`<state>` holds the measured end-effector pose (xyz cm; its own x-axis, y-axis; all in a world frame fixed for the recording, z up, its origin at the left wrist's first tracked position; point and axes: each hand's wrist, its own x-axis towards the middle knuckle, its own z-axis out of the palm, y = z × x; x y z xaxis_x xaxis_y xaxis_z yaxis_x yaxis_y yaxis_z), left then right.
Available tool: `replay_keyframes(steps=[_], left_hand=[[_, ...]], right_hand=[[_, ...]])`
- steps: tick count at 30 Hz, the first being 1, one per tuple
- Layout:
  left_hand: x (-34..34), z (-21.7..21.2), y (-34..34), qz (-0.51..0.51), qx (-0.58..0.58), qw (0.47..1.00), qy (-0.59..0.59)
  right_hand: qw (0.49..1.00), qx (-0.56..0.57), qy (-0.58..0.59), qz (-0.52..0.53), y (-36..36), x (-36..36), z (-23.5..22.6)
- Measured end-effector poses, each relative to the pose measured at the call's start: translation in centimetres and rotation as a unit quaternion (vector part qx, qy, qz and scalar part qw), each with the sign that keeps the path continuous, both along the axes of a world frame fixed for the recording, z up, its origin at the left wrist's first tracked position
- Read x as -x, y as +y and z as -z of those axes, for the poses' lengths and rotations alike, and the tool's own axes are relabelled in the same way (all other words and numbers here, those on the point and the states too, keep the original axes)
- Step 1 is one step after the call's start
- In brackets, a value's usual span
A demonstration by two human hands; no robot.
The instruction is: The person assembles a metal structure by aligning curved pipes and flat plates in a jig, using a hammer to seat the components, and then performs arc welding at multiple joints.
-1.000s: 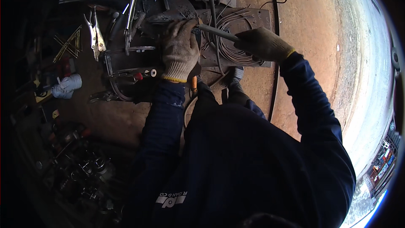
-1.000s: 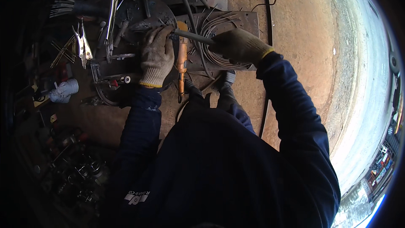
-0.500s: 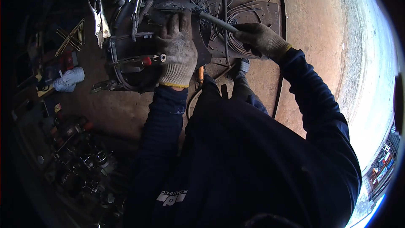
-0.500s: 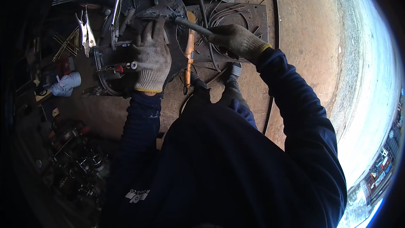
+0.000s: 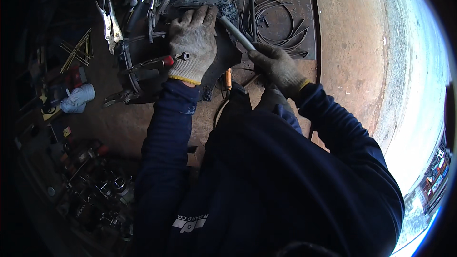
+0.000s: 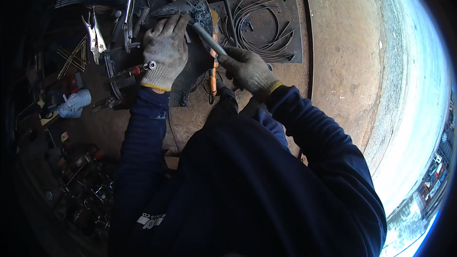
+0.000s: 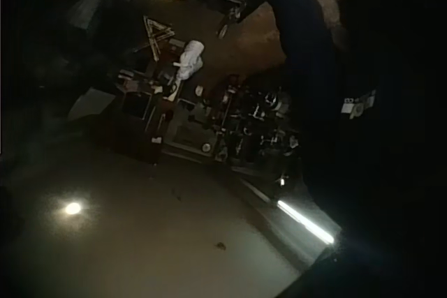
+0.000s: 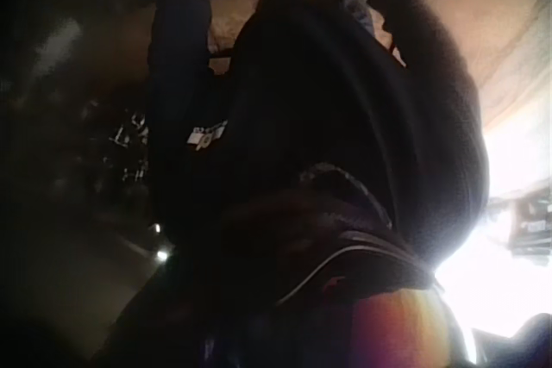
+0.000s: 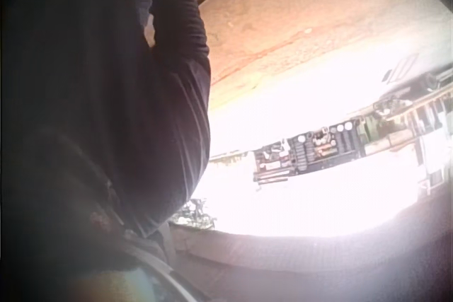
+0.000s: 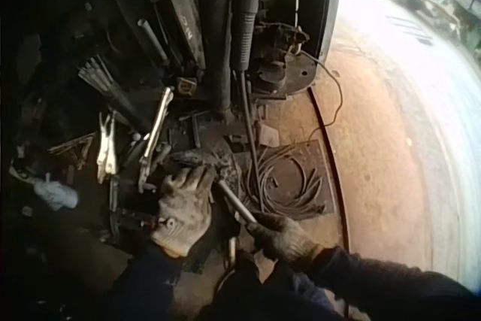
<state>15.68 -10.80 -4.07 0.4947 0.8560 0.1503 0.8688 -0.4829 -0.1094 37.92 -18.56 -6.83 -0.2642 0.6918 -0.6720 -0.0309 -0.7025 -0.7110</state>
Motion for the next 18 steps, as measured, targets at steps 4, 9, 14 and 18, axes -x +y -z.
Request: replay_keyframes(steps=[4, 9, 14, 18], left_hand=[[0.6, -0.3, 0.5, 0.034, 0.048, 0.998, 0.024], [0.9, 0.0, 1.1, 0.027, 0.066, 0.997, 0.031], [0.5, 0.1, 1.4, 0.027, 0.061, 0.997, 0.029], [0.6, 0.3, 1.2, 0.028, 0.062, 0.997, 0.032]], right_hand=[[1.000, 0.009, -0.022, 0.005, -1.5, 2.1, -0.8], [0.999, 0.022, -0.022, -0.008, -0.3, 0.6, -0.8], [1.000, -0.008, -0.008, -0.016, -0.1, -0.4, 1.0], [0.999, -0.004, -0.012, -0.033, 0.1, -1.0, 0.0]])
